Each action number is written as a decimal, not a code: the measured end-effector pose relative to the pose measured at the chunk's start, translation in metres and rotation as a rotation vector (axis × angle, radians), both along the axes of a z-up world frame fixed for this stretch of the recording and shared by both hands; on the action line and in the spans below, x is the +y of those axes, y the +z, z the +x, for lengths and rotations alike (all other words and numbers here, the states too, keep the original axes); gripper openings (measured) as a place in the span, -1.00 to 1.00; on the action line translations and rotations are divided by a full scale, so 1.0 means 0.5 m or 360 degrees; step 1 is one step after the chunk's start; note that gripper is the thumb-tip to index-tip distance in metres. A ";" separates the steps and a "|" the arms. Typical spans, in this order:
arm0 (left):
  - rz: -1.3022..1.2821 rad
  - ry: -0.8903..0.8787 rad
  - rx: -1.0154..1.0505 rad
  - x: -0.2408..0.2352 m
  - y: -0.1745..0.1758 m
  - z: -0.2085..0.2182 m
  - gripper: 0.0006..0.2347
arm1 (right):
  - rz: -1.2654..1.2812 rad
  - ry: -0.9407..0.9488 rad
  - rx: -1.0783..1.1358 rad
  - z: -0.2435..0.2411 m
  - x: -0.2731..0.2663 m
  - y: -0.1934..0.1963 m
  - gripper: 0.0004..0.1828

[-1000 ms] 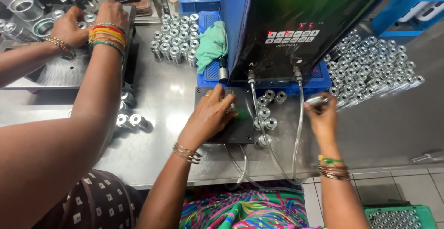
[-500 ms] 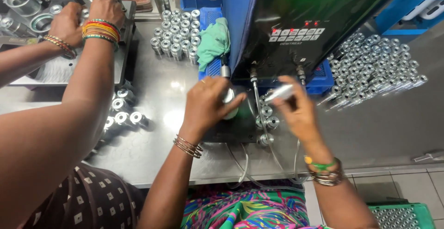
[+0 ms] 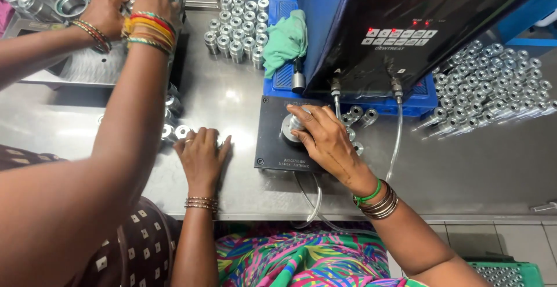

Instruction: Sorting and inspecting small cylindrical metal components using a measurement device

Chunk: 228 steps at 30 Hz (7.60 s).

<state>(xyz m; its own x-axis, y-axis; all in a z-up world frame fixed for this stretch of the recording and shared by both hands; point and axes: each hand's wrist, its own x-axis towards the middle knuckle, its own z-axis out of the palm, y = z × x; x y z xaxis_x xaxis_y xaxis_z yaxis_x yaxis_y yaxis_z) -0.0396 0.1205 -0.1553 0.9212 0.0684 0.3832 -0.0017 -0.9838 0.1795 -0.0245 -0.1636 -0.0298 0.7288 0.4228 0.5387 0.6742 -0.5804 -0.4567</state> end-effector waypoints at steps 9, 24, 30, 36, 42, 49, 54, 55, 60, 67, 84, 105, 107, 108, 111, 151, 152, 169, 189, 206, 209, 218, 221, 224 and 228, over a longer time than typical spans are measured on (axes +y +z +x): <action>-0.0431 0.0163 -0.0504 -0.043 0.059 0.027 -0.80 | -0.0254 -0.0055 -0.0074 0.002 -0.009 -0.024 -0.41; -0.0339 -0.0543 0.0008 -0.281 0.231 0.048 -0.63 | 0.0413 -0.0626 0.0132 0.021 -0.250 -0.017 -0.72; -0.0193 -0.1010 -0.0091 -0.253 0.263 0.051 -0.74 | 0.0333 -0.0860 0.0650 0.072 -0.457 -0.259 -0.62; -0.0129 -0.1272 0.0076 -0.247 0.242 0.055 -0.81 | 0.0205 -0.0422 0.0554 0.065 -0.305 -0.268 -0.30; -0.0387 -0.1145 0.0074 -0.260 0.244 0.050 -0.81 | 0.0034 -0.0784 0.0147 0.083 -0.319 -0.319 -0.44; -0.0654 -0.0951 -0.0131 -0.254 0.201 0.050 -0.69 | 0.1101 -0.0997 0.0720 0.024 -0.457 -0.311 -0.40; -0.0511 -0.1037 -0.0218 -0.257 0.218 0.060 -0.72 | 0.1338 -0.0851 0.0482 -0.011 -0.439 -0.163 -0.47; -0.0413 -0.0874 -0.0179 -0.260 0.225 0.060 -0.67 | 0.1340 -0.0812 0.0438 -0.009 -0.425 -0.135 -0.49; -0.0297 -0.0880 -0.0272 -0.266 0.241 0.076 -0.68 | 0.1185 -0.0392 0.0577 -0.004 -0.242 -0.051 -0.52; -0.0775 -0.0562 -0.0715 -0.162 0.262 0.070 -0.73 | 0.0330 0.0058 0.0289 -0.001 -0.013 -0.019 -0.50; -0.0672 0.0028 -0.0389 -0.068 0.093 0.059 -0.75 | -0.0416 -0.0047 -0.0079 -0.018 -0.012 -0.015 -0.29; -0.0134 -0.1249 -0.0108 -0.251 0.244 0.045 -0.78 | 0.0055 -0.0607 0.0603 -0.053 -0.234 -0.235 -0.39; -0.0172 -0.1277 -0.0129 -0.258 0.230 0.050 -0.78 | 0.0076 -0.0651 0.0525 -0.050 -0.254 -0.257 -0.42; -0.0230 -0.1222 -0.0144 -0.264 0.222 0.051 -0.76 | 0.0230 -0.0670 0.0619 -0.044 -0.273 -0.277 -0.42; -0.0285 -0.1016 -0.0133 -0.267 0.222 0.052 -0.69 | 0.0538 -0.0755 0.0704 -0.023 -0.364 -0.335 -0.42; -0.0995 -0.0273 0.0202 -0.237 0.260 0.058 -0.69 | 0.0369 0.0196 0.0518 0.030 -0.097 -0.039 -0.50; -0.0997 -0.0281 0.0191 -0.249 0.250 0.065 -0.69 | 0.0365 0.0193 0.0506 0.044 -0.152 -0.046 -0.50; -0.0496 -0.1513 -0.0130 -0.258 0.221 0.057 -0.90 | -0.0220 -0.0334 0.0309 -0.004 -0.231 -0.229 -0.38; -0.0752 -0.0659 -0.0678 -0.149 0.261 0.104 -0.73 | 0.0524 -0.0011 0.0656 0.009 -0.054 -0.010 -0.53; -0.0106 0.0134 -0.0336 -0.032 0.073 0.070 -0.78 | -0.0258 0.0103 -0.0079 0.025 0.008 0.007 -0.56; -0.0341 0.0025 -0.0393 -0.090 0.140 0.064 -0.81 | -0.0305 0.0066 -0.0031 0.008 0.012 0.028 -0.54; -0.0894 -0.0507 -0.0594 -0.186 0.273 0.028 -0.81 | -0.0045 0.0080 0.0028 0.009 0.004 -0.018 -0.59; -0.0960 -0.0544 -0.0601 -0.176 0.262 0.013 -0.83 | 0.0082 0.0072 0.0058 0.008 -0.001 -0.050 -0.60; -0.0985 -0.0493 -0.0564 -0.167 0.254 0.010 -0.83 | 0.0133 0.0050 0.0049 0.011 -0.001 -0.046 -0.58; -0.1013 -0.0521 -0.0567 -0.169 0.253 0.013 -0.84 | 0.0032 0.0111 0.0046 0.009 0.003 -0.016 -0.54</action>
<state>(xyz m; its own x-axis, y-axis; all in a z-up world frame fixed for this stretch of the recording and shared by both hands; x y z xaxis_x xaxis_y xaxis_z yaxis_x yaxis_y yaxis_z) -0.0332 0.0361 -0.0289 0.7618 0.1200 0.6366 -0.4356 -0.6324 0.6406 -0.0200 -0.1623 -0.0377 0.7132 0.4624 0.5268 0.6992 -0.5229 -0.4876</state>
